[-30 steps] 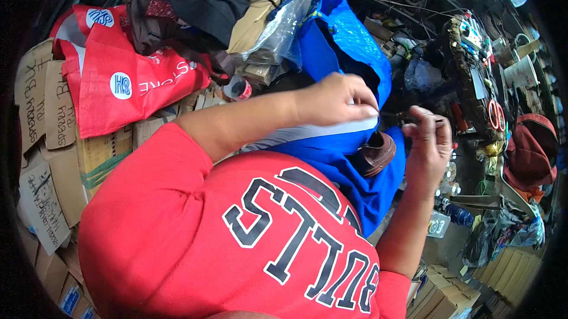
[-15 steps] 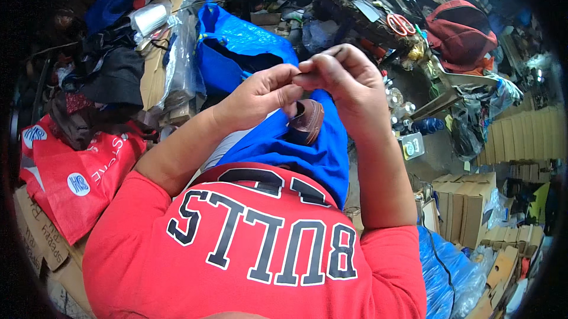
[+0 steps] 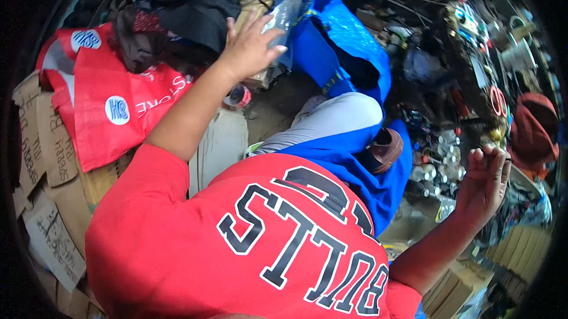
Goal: Stitching and assembling leather shoe components in a workshop.
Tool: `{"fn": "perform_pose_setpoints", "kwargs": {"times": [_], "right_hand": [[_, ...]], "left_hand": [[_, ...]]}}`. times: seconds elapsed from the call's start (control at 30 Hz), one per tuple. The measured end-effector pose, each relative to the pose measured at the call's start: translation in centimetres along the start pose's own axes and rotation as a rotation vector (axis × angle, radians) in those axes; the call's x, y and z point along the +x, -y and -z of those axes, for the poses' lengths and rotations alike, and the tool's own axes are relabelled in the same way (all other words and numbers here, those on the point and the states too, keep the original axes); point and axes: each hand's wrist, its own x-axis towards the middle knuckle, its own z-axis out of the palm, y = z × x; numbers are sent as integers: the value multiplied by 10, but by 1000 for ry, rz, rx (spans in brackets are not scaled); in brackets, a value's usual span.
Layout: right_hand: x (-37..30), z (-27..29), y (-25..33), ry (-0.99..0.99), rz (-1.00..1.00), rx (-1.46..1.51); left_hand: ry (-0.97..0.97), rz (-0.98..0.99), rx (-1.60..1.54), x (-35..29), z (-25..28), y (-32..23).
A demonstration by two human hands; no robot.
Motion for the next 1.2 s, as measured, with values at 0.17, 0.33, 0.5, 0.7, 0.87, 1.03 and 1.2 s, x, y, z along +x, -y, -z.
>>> {"fn": "perform_pose_setpoints", "kwargs": {"times": [0.17,0.33,0.5,0.7,0.87,1.03,1.2], "right_hand": [[17,1,-17,-26,-59,-6],[28,-8,-24,5,-69,-48],[32,-18,-28,72,-124,-53],[29,-39,-43,3,-167,-83],[20,-63,-64,55,-229,-90],[20,-100,-68,178,-268,-161],[16,-144,-73,305,-294,-419]], "left_hand": [[127,167,443,-18,4,74],[-22,84,447,-18,-3,112],[-74,107,464,12,-5,141],[-153,17,659,48,21,140],[164,109,594,17,-4,126],[325,247,593,19,17,78],[-107,-354,-777,2,51,-58]]}}
